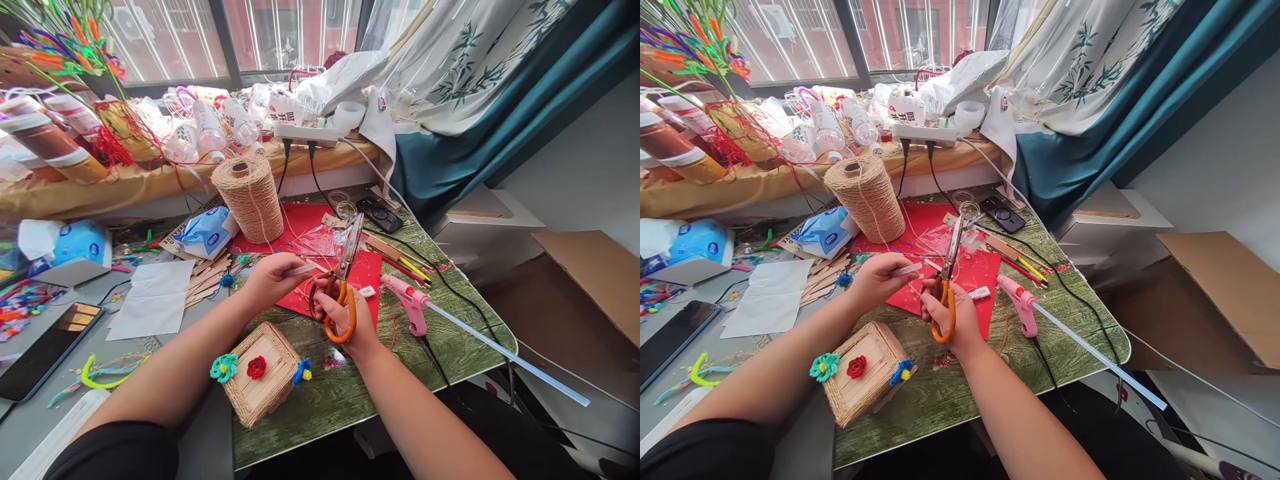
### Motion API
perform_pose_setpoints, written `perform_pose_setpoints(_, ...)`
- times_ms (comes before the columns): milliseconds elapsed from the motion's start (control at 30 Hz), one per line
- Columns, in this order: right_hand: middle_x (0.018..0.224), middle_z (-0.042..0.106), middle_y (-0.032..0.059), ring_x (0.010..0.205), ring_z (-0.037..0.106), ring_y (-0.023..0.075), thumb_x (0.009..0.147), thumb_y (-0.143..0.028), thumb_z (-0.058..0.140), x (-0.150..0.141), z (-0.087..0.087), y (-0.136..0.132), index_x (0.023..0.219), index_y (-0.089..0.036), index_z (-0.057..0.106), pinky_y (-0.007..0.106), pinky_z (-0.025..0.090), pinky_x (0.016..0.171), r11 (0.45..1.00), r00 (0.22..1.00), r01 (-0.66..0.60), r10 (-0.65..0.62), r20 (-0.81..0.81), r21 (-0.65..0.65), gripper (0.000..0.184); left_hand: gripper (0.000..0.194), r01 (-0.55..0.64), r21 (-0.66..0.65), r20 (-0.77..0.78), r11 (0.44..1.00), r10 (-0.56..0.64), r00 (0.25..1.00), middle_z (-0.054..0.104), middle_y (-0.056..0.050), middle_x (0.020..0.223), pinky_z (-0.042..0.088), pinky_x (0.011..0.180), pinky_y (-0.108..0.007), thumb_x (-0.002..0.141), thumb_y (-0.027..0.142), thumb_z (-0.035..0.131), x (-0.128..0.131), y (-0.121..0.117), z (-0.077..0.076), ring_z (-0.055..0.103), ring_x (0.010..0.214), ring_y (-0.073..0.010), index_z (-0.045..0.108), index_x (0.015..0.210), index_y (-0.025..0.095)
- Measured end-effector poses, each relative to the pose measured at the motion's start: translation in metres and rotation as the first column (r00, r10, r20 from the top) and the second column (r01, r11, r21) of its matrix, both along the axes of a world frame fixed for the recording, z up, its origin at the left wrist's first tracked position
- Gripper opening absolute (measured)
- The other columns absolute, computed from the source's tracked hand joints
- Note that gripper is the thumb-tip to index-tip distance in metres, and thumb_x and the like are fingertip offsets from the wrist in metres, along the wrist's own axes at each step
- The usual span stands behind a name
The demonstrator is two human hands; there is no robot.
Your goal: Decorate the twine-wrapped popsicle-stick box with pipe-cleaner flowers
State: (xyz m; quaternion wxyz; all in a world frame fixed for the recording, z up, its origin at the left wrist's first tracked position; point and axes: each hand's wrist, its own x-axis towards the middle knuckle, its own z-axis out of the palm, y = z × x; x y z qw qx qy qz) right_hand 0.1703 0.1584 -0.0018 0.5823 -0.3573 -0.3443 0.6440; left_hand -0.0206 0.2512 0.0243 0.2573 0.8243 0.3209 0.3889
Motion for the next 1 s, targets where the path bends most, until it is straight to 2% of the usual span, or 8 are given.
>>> perform_pose_setpoints(200,0.097,0.075,0.0061,0.07,0.067,0.014,0.082,-0.034,0.087,0.001,-0.003,0.0,0.111,-0.019,0.075,0.031,0.062,0.065,1.0,0.999,-0.006,0.005,-0.044,-0.029,0.034,0.033,-0.128,-0.23,0.184,0.965,0.173,0.968,0.058,0.002,0.069,0.038,0.057,-0.024,0.093,0.048,0.077,-0.001,0.001,-0.003,0.046,0.06,-0.0112,0.068,0.084,0.018)
perform_pose_setpoints(300,0.097,0.077,0.0067,0.071,0.068,0.0151,0.084,-0.034,0.085,0.001,-0.003,-0.001,0.109,-0.019,0.075,0.032,0.062,0.064,0.999,0.996,-0.024,0.021,-0.082,-0.04,0.031,0.032,-0.224,-0.309,0.316,0.924,0.323,0.892,0.057,0.002,0.072,0.039,0.058,-0.024,0.095,0.051,0.075,-0.003,0.006,-0.007,0.047,0.062,-0.0114,0.067,0.094,0.02)
perform_pose_setpoints(367,0.097,0.078,0.0071,0.071,0.07,0.0159,0.085,-0.034,0.084,0.002,-0.003,-0.001,0.109,-0.019,0.074,0.032,0.063,0.064,0.998,0.993,-0.059,0.055,-0.106,-0.029,0.03,0.035,-0.205,-0.384,0.402,0.9,0.363,0.841,0.052,0.004,0.068,0.039,0.056,-0.024,0.096,0.056,0.072,-0.005,0.01,-0.01,0.045,0.059,-0.0115,0.064,0.097,0.022)
perform_pose_setpoints(467,0.088,0.077,0.0045,0.068,0.072,0.0169,0.086,-0.037,0.084,0.001,-0.005,0.0,0.107,-0.019,0.072,0.033,0.064,0.062,0.994,0.987,-0.102,0.098,-0.13,-0.024,0.03,0.043,-0.126,-0.447,0.452,0.886,0.345,0.823,0.046,0.005,0.064,0.035,0.052,-0.024,0.096,0.062,0.069,-0.005,0.014,-0.015,0.041,0.054,-0.011,0.056,0.086,0.022)
perform_pose_setpoints(633,0.061,0.064,-0.0046,0.05,0.062,0.0145,0.083,-0.04,0.086,-0.001,-0.011,0.001,0.087,-0.021,0.062,0.028,0.057,0.049,0.989,0.983,-0.148,0.143,-0.111,-0.032,0.031,0.051,-0.129,-0.444,0.339,0.887,0.299,0.892,0.044,0.004,0.061,0.031,0.051,-0.024,0.093,0.063,0.072,-0.002,0.009,-0.012,0.037,0.055,-0.0103,0.053,0.072,0.02)
perform_pose_setpoints(800,0.059,0.062,-0.0045,0.049,0.059,0.0144,0.084,-0.042,0.084,-0.004,-0.014,0.001,0.086,-0.023,0.059,0.028,0.052,0.049,0.99,0.989,-0.141,0.14,-0.046,-0.012,0.031,0.048,-0.045,-0.478,0.331,0.877,0.227,0.916,0.042,0.007,0.065,0.033,0.053,-0.022,0.075,0.049,0.094,0.003,0.007,-0.005,0.036,0.057,-0.0084,0.072,0.105,0.019)
perform_pose_setpoints(867,0.06,0.062,-0.0049,0.049,0.058,0.0146,0.084,-0.042,0.083,-0.005,-0.014,0.001,0.088,-0.023,0.058,0.028,0.051,0.05,0.992,0.992,-0.122,0.122,-0.029,-0.02,0.031,0.052,0.044,-0.512,0.385,0.858,0.184,0.904,0.042,0.006,0.066,0.033,0.052,-0.022,0.08,0.053,0.089,0.004,0.007,-0.006,0.035,0.056,-0.0085,0.073,0.116,0.019)
perform_pose_setpoints(1000,0.06,0.056,-0.0076,0.048,0.051,0.0111,0.085,-0.042,0.082,-0.005,-0.015,0.001,0.091,-0.024,0.057,0.025,0.045,0.049,0.994,0.993,-0.109,0.107,-0.059,-0.028,0.032,0.048,0.15,-0.513,0.482,0.845,0.139,0.865,0.042,0.004,0.068,0.032,0.05,-0.024,0.1,0.061,0.062,0.003,0.007,-0.011,0.038,0.057,-0.0111,0.073,0.114,0.017)
